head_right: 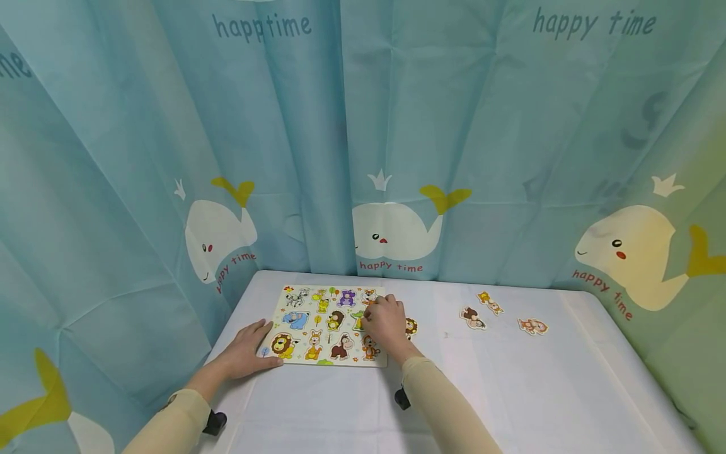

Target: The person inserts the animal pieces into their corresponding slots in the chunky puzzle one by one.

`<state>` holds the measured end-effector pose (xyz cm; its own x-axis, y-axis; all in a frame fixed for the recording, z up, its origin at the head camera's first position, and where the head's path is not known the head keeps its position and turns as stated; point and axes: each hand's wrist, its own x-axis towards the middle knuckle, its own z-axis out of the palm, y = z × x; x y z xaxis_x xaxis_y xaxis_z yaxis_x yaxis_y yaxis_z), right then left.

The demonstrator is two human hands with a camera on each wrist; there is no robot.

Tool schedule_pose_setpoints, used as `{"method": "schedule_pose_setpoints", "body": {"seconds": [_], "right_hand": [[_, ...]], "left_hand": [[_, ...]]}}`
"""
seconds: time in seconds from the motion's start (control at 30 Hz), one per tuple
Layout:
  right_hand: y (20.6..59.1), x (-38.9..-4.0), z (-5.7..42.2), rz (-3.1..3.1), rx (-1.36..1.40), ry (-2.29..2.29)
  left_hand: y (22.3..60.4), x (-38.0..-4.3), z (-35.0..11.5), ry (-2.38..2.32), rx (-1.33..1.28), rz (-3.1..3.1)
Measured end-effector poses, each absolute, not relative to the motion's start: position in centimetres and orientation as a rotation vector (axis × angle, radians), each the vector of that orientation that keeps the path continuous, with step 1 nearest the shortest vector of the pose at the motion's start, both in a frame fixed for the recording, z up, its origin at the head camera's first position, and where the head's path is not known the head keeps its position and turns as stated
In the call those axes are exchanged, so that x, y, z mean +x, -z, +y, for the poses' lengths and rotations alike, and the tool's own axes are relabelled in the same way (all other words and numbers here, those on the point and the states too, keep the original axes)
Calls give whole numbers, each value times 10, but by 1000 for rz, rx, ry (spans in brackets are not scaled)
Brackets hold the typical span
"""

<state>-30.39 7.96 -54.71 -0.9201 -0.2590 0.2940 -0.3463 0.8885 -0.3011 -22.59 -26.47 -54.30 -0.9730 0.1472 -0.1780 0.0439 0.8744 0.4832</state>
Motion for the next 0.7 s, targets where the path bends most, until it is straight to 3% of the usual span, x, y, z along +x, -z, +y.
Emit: {"method": "schedule_pose_setpoints", "body": {"seconds": [0.7], "right_hand": [[551,-305,78,-2786,475,-462]], "left_hand": [[539,-224,-263,-695,154,2853]]}}
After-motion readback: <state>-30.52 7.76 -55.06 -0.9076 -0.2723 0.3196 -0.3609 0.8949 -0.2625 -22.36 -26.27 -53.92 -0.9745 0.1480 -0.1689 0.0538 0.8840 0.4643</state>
